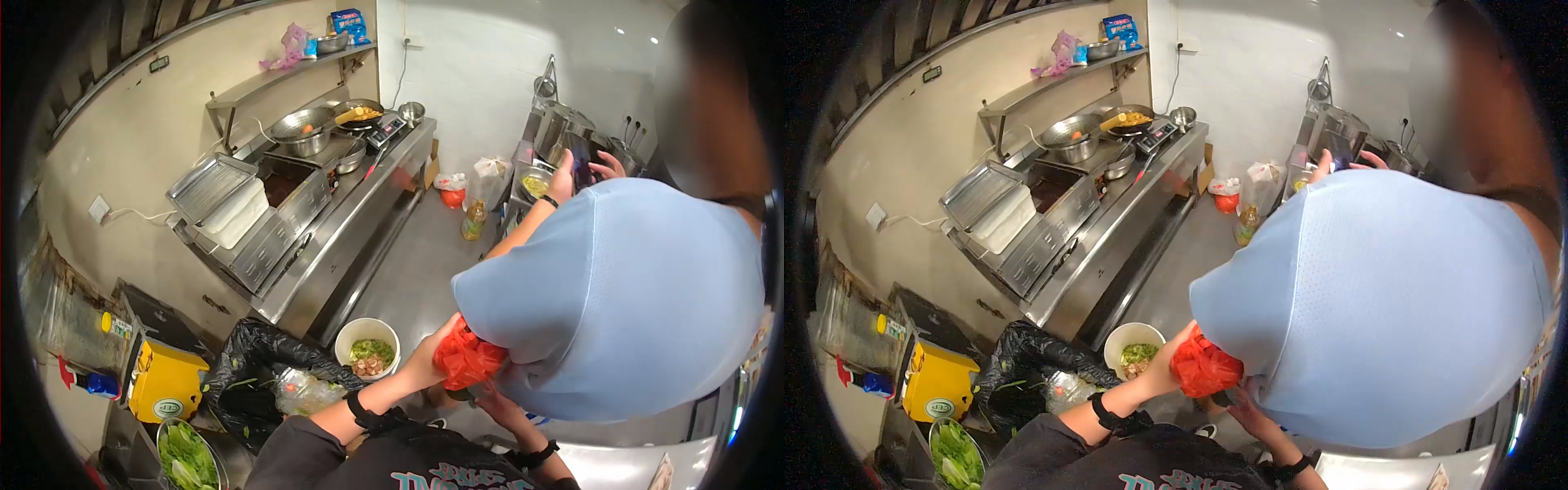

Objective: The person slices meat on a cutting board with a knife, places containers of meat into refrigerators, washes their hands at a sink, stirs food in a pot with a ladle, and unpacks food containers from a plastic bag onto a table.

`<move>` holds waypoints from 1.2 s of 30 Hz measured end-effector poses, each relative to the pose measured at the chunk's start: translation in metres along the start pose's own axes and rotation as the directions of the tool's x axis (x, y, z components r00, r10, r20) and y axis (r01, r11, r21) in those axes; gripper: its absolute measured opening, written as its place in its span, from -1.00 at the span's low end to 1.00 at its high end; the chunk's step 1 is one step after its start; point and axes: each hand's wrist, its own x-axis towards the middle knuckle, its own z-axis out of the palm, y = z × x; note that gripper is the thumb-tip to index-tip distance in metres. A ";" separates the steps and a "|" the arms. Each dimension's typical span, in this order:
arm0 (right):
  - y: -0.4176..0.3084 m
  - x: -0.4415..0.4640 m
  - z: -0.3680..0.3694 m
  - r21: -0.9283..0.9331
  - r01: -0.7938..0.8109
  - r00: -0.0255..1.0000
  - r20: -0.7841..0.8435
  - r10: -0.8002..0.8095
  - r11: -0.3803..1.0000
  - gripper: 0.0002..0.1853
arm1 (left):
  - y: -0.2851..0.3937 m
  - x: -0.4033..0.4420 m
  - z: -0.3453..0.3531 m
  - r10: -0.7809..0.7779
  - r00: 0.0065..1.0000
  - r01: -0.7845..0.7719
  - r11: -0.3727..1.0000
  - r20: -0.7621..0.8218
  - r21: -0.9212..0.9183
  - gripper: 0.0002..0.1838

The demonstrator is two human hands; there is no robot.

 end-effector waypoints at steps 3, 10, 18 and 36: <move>0.011 0.010 -0.021 0.033 0.032 0.999 0.025 -0.032 0.999 -0.25 | -0.013 0.023 0.009 0.004 1.000 -0.004 1.000 0.006 0.001 -0.15; 0.055 0.011 -0.055 0.147 0.039 0.984 -0.175 -0.013 0.988 -0.21 | -0.069 0.081 0.025 -0.107 0.994 0.111 0.980 0.032 -0.167 -0.13; 0.038 0.083 -0.101 0.181 -0.115 0.897 -0.404 0.180 0.977 -0.20 | -0.209 0.171 -0.014 -0.310 0.950 0.312 0.949 0.044 -0.044 -0.55; 0.080 0.496 -0.236 0.830 -0.227 0.905 -0.014 0.425 0.510 -0.55 | -0.372 0.416 -0.139 -0.353 0.893 0.319 0.934 0.280 0.160 -0.07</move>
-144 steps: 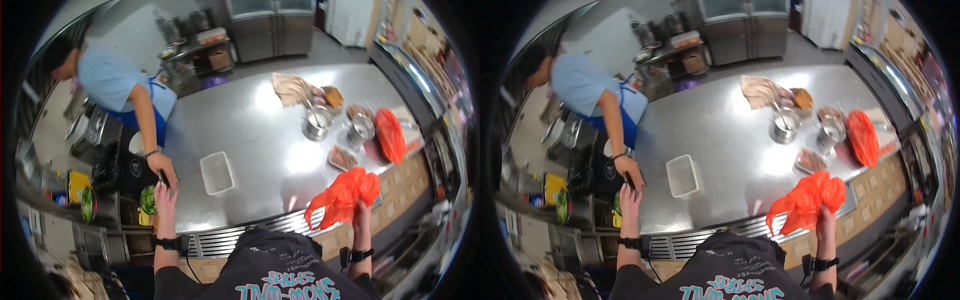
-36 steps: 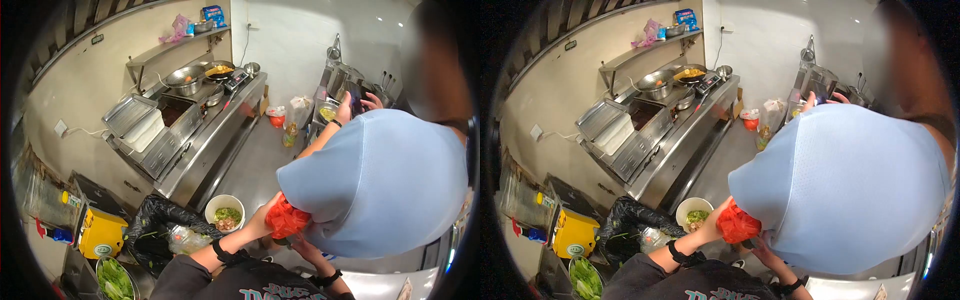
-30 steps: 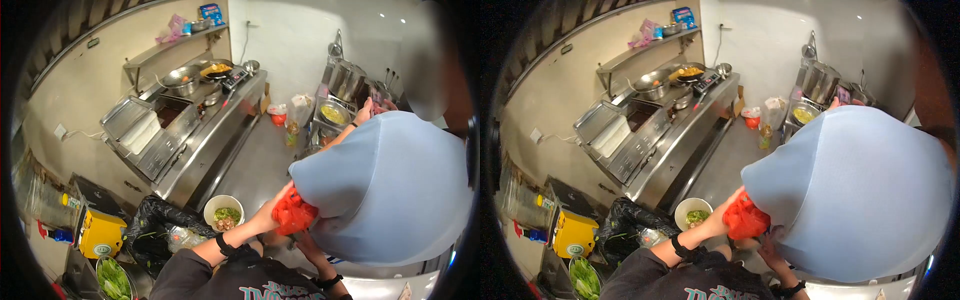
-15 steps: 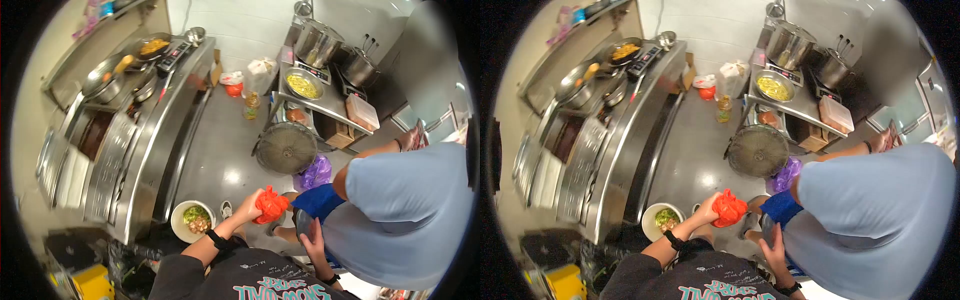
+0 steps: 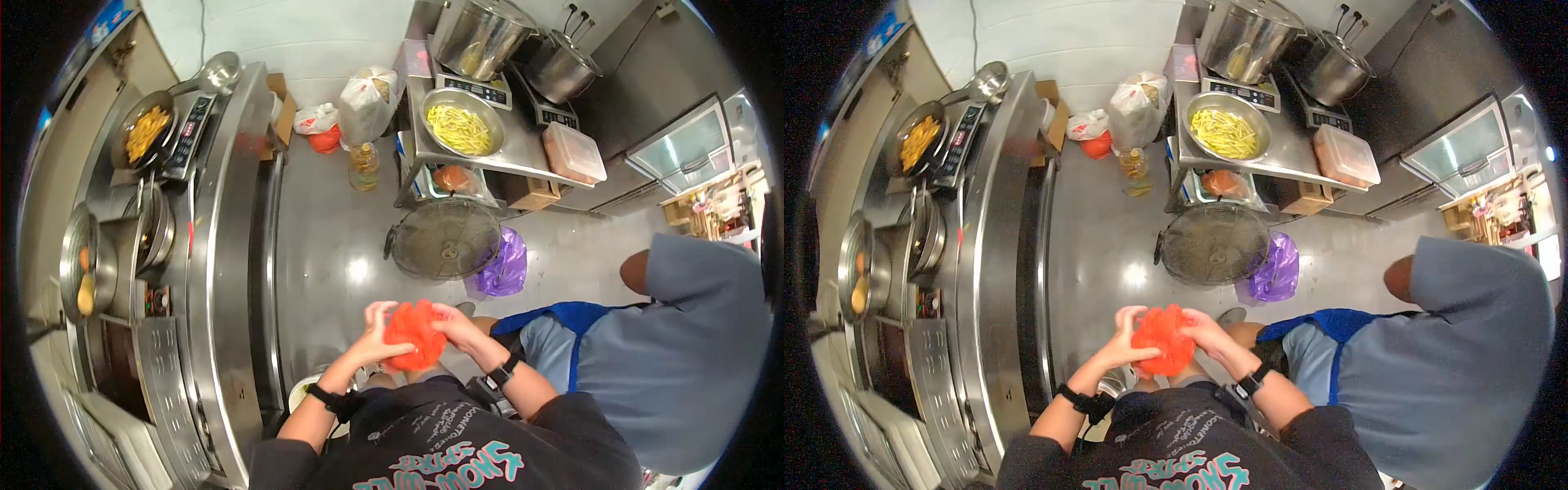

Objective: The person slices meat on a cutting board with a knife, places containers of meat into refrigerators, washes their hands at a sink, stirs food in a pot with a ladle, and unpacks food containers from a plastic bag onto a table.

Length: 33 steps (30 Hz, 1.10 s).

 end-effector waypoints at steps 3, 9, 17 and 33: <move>-0.031 0.093 -0.060 0.139 0.056 0.986 -0.164 -0.032 0.989 -0.57 | -0.020 0.021 -0.036 -0.264 0.926 0.191 0.944 -0.270 -0.269 -0.22; -0.090 0.364 -0.228 -0.062 0.234 0.760 -0.611 -0.222 0.970 -0.60 | -0.069 0.000 -0.082 -0.690 0.469 0.408 0.723 -0.552 -0.557 -0.61; -0.067 0.565 -0.357 -0.833 -0.135 0.519 -0.520 -0.678 0.536 -0.71 | -0.088 0.027 -0.066 -0.847 -0.001 0.346 0.498 -0.532 -0.795 -0.54; -0.086 0.517 -0.284 -0.960 -0.266 0.943 -0.278 -0.181 0.088 -0.69 | -0.061 0.091 -0.083 -0.873 0.202 0.317 0.487 -0.444 -0.814 -0.72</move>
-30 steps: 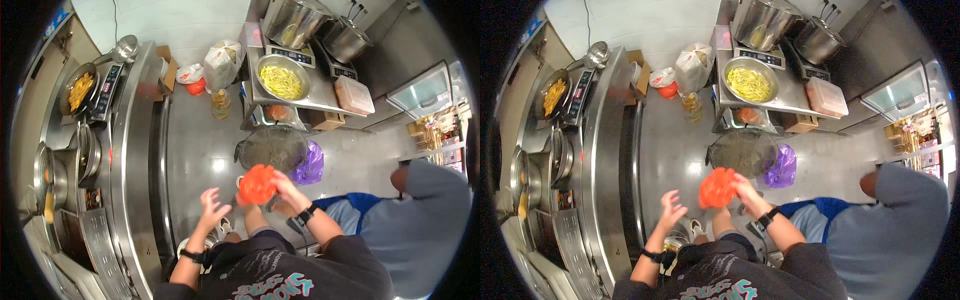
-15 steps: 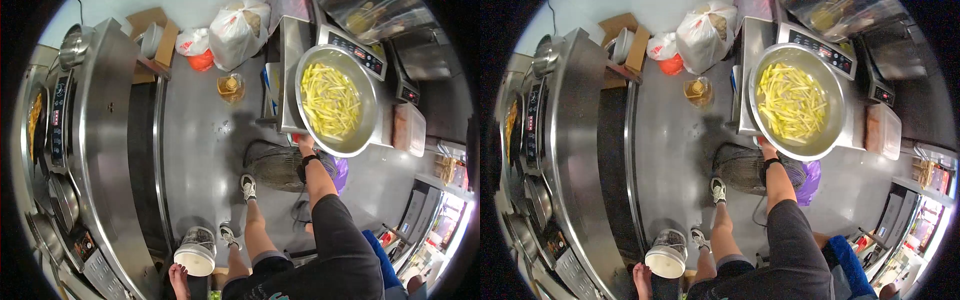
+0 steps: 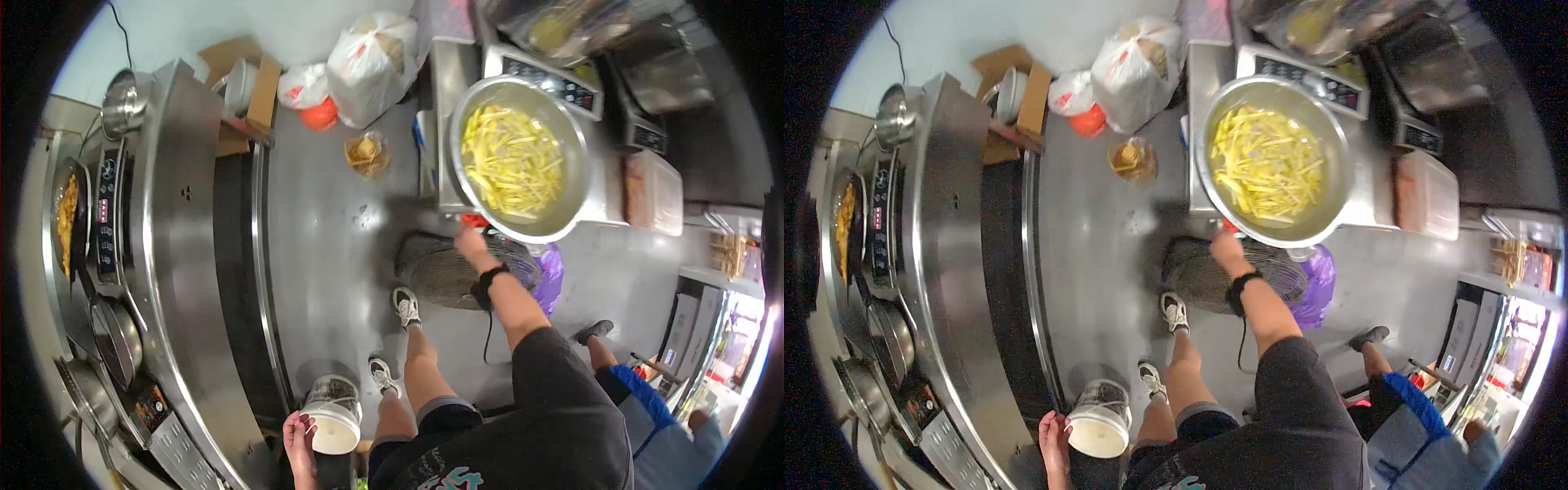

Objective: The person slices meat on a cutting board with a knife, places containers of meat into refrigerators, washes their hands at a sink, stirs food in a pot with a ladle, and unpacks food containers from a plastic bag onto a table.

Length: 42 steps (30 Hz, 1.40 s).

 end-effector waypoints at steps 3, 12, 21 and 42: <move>-0.022 -0.111 -0.014 0.152 0.352 0.918 -0.249 -0.309 0.924 -0.68 | 0.004 -0.004 -0.004 0.055 0.995 -0.051 0.998 0.086 -0.046 -0.73; 0.095 -0.503 0.042 0.243 0.107 0.947 0.271 -0.173 0.964 -0.60 | -0.001 0.011 0.014 0.087 0.823 -0.255 0.940 0.562 0.227 -0.71; 0.120 -0.872 0.156 0.395 -0.508 0.852 0.100 0.514 0.765 -0.72 | -0.063 -0.095 0.106 -0.242 0.429 -0.653 0.583 0.870 0.484 -0.53; 0.075 -1.475 0.533 0.863 -0.435 -0.156 0.210 0.965 -0.258 -0.69 | -0.717 -0.684 -0.100 -0.972 -0.077 -0.988 0.105 0.222 0.116 -0.66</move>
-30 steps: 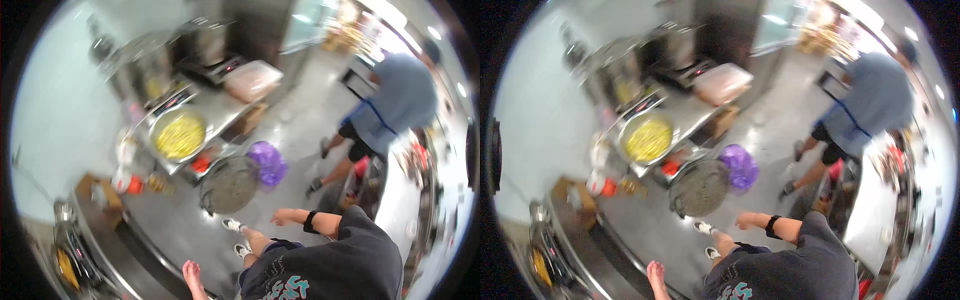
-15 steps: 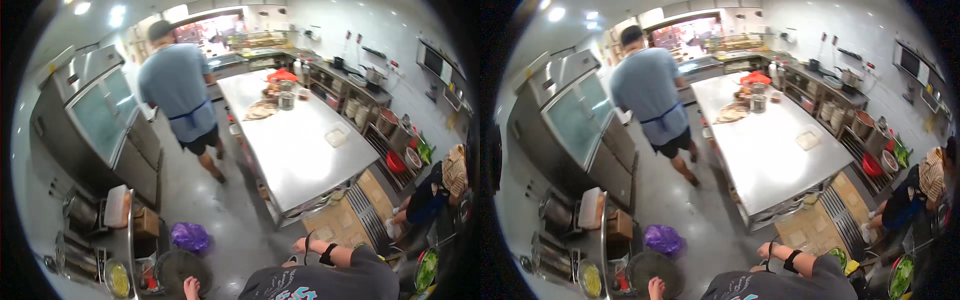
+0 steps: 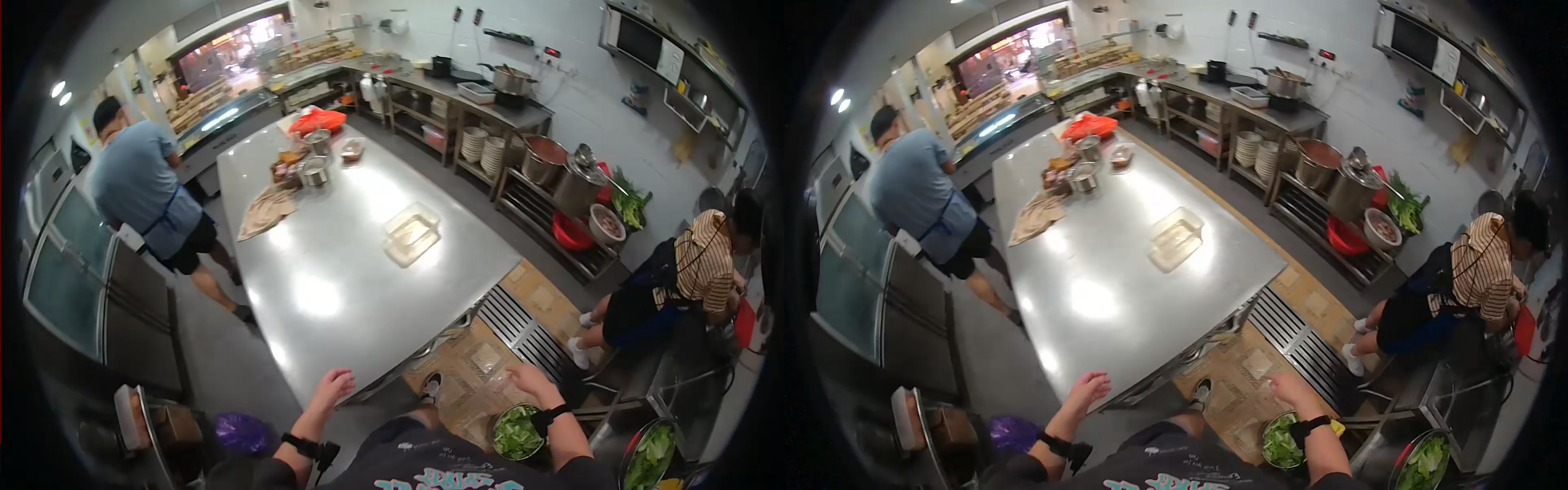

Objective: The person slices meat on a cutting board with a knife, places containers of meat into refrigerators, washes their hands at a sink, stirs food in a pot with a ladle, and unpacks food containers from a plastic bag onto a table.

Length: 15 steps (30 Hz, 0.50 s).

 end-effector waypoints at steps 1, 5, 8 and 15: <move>0.027 -0.003 -0.017 0.037 -0.021 0.998 -0.055 0.023 0.999 -0.70 | 0.017 0.023 0.029 0.015 0.998 -0.016 1.000 0.054 0.027 -0.65; 0.125 -0.035 -0.043 -0.072 -0.322 0.940 -0.141 0.310 0.944 -0.76 | 0.070 0.149 0.150 0.072 0.964 -0.088 0.995 0.255 0.050 -0.64; 0.223 -0.088 -0.016 -0.076 -0.482 0.872 0.053 0.486 0.873 -0.70 | 0.100 0.211 0.259 0.029 0.935 -0.078 0.989 0.353 0.124 -0.66; 0.348 -0.125 -0.038 0.191 -0.611 0.767 0.384 0.514 0.769 -0.66 | 0.153 0.314 0.481 -0.049 0.671 -0.087 0.986 0.740 0.144 -0.67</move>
